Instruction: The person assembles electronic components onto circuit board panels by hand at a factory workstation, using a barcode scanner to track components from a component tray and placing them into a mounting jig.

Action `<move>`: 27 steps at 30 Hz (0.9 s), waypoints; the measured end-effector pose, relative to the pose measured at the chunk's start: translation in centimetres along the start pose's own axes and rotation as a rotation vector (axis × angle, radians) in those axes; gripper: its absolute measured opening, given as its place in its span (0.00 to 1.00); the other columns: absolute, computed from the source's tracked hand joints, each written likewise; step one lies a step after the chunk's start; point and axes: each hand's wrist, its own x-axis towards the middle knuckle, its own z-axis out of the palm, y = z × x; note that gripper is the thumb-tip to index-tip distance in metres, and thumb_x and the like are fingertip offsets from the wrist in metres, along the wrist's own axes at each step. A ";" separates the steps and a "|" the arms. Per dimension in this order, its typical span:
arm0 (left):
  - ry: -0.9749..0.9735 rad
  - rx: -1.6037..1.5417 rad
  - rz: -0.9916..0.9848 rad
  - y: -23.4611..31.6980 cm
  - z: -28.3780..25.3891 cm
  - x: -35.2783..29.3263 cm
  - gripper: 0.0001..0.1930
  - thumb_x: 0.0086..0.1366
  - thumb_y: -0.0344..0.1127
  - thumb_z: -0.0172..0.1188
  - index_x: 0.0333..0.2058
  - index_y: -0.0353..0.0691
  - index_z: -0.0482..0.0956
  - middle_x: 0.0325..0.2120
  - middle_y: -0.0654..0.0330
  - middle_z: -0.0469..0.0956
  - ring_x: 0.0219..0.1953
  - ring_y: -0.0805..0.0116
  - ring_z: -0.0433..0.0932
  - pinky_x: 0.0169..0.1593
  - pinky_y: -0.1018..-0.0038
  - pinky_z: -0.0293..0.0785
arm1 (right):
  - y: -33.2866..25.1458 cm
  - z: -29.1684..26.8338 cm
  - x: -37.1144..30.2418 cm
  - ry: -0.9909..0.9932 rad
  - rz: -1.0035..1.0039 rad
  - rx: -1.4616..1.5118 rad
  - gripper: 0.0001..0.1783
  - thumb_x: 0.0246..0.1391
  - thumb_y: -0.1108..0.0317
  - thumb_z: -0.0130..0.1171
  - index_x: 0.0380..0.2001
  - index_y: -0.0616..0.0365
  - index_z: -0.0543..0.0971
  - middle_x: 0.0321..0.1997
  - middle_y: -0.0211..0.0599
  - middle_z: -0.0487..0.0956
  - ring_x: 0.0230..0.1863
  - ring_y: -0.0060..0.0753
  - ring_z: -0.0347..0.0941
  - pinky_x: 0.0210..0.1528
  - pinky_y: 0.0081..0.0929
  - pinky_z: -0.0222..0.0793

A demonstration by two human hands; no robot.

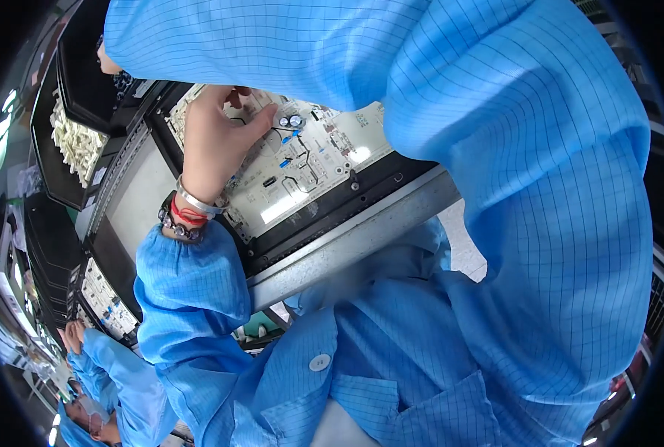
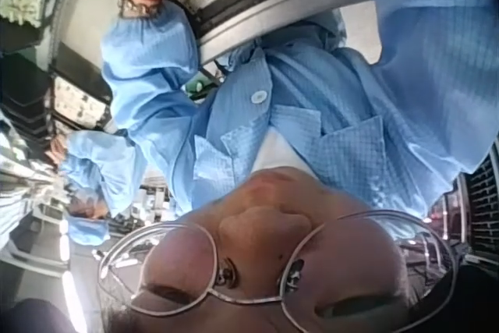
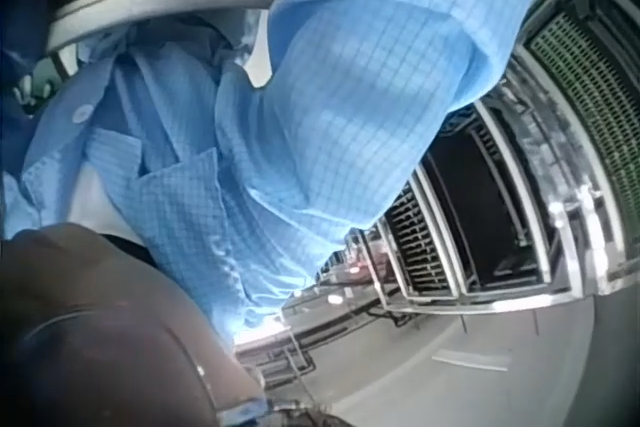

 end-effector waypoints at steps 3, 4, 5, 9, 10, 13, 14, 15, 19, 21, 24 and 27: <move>0.072 0.064 0.117 0.4 0.1 0.1 0.17 0.42 0.27 0.65 0.34 0.34 0.73 0.26 0.54 0.74 0.25 0.58 0.72 0.31 0.69 0.71 | 0.7 0.2 -0.6 0.016 0.008 0.010 0.09 0.50 0.72 0.51 0.28 0.64 0.79 0.23 0.43 0.77 0.24 0.34 0.74 0.30 0.23 0.70; 0.065 0.073 0.100 0.4 0.1 0.0 0.17 0.42 0.27 0.65 0.35 0.34 0.73 0.27 0.54 0.74 0.26 0.59 0.72 0.31 0.69 0.71 | 0.9 0.2 -0.8 0.022 0.009 0.012 0.09 0.50 0.72 0.51 0.28 0.64 0.79 0.23 0.43 0.77 0.24 0.34 0.74 0.30 0.23 0.70; 0.057 0.083 0.082 0.5 0.1 0.1 0.18 0.42 0.27 0.65 0.35 0.34 0.73 0.27 0.53 0.74 0.26 0.59 0.72 0.31 0.69 0.70 | 1.1 0.2 -1.0 0.029 0.010 0.014 0.09 0.50 0.72 0.51 0.28 0.64 0.79 0.23 0.43 0.77 0.24 0.35 0.74 0.30 0.23 0.70; 0.055 0.075 0.029 0.9 0.3 0.1 0.17 0.42 0.27 0.65 0.34 0.33 0.73 0.26 0.53 0.73 0.26 0.58 0.72 0.31 0.68 0.70 | 1.8 0.3 -1.8 0.063 0.010 0.025 0.09 0.50 0.72 0.51 0.27 0.65 0.79 0.23 0.43 0.77 0.24 0.35 0.75 0.30 0.23 0.70; 0.057 0.127 0.042 0.7 0.3 -0.1 0.18 0.42 0.27 0.65 0.34 0.33 0.73 0.25 0.53 0.72 0.26 0.57 0.71 0.31 0.68 0.69 | 1.8 0.2 -1.9 0.071 0.008 0.028 0.08 0.50 0.72 0.51 0.27 0.65 0.79 0.23 0.43 0.77 0.24 0.35 0.75 0.30 0.23 0.70; 0.057 0.184 0.067 0.6 0.1 -0.2 0.18 0.42 0.27 0.66 0.34 0.32 0.73 0.24 0.52 0.72 0.25 0.57 0.71 0.30 0.68 0.69 | 2.0 0.0 -2.5 0.094 0.004 0.035 0.08 0.49 0.73 0.51 0.27 0.65 0.79 0.23 0.43 0.77 0.24 0.35 0.75 0.31 0.23 0.71; 0.063 0.185 0.076 0.6 0.1 -0.2 0.18 0.42 0.27 0.66 0.34 0.32 0.73 0.23 0.52 0.71 0.25 0.57 0.71 0.30 0.68 0.69 | 2.0 -0.1 -2.7 0.100 0.003 0.036 0.08 0.49 0.73 0.51 0.27 0.65 0.79 0.23 0.43 0.77 0.24 0.35 0.75 0.31 0.23 0.71; 0.057 0.186 0.079 0.6 0.1 -0.3 0.18 0.42 0.27 0.66 0.34 0.32 0.73 0.23 0.52 0.71 0.25 0.57 0.71 0.30 0.68 0.69 | 2.0 -0.1 -3.0 0.107 0.002 0.038 0.08 0.49 0.73 0.51 0.27 0.65 0.79 0.23 0.43 0.77 0.24 0.35 0.75 0.31 0.23 0.71; 0.063 0.208 0.075 1.2 -0.2 -0.4 0.18 0.42 0.28 0.66 0.34 0.32 0.73 0.24 0.52 0.72 0.26 0.56 0.72 0.30 0.68 0.70 | 1.9 -0.8 -3.4 0.135 -0.008 0.040 0.08 0.49 0.73 0.51 0.26 0.65 0.79 0.23 0.43 0.77 0.25 0.35 0.75 0.31 0.23 0.71; 0.055 0.223 0.072 1.5 -0.3 -0.4 0.18 0.42 0.28 0.66 0.35 0.32 0.73 0.24 0.52 0.72 0.26 0.56 0.72 0.30 0.68 0.70 | 1.6 -1.4 -3.5 0.145 -0.010 0.037 0.08 0.49 0.73 0.51 0.26 0.65 0.79 0.23 0.43 0.77 0.25 0.36 0.75 0.32 0.23 0.71; 0.042 0.241 0.032 1.3 -0.6 -0.5 0.18 0.43 0.28 0.66 0.35 0.32 0.73 0.25 0.51 0.73 0.26 0.55 0.72 0.31 0.67 0.71 | 2.3 -0.6 -3.7 0.157 -0.039 0.068 0.08 0.48 0.74 0.52 0.26 0.65 0.79 0.23 0.43 0.77 0.25 0.36 0.75 0.32 0.23 0.71; 0.013 0.262 0.101 2.2 -0.6 0.2 0.15 0.44 0.27 0.64 0.34 0.33 0.74 0.26 0.51 0.74 0.29 0.54 0.73 0.33 0.66 0.71 | 0.4 -2.1 -2.9 0.163 -0.047 0.056 0.07 0.48 0.74 0.52 0.26 0.65 0.79 0.23 0.43 0.77 0.25 0.36 0.75 0.32 0.23 0.71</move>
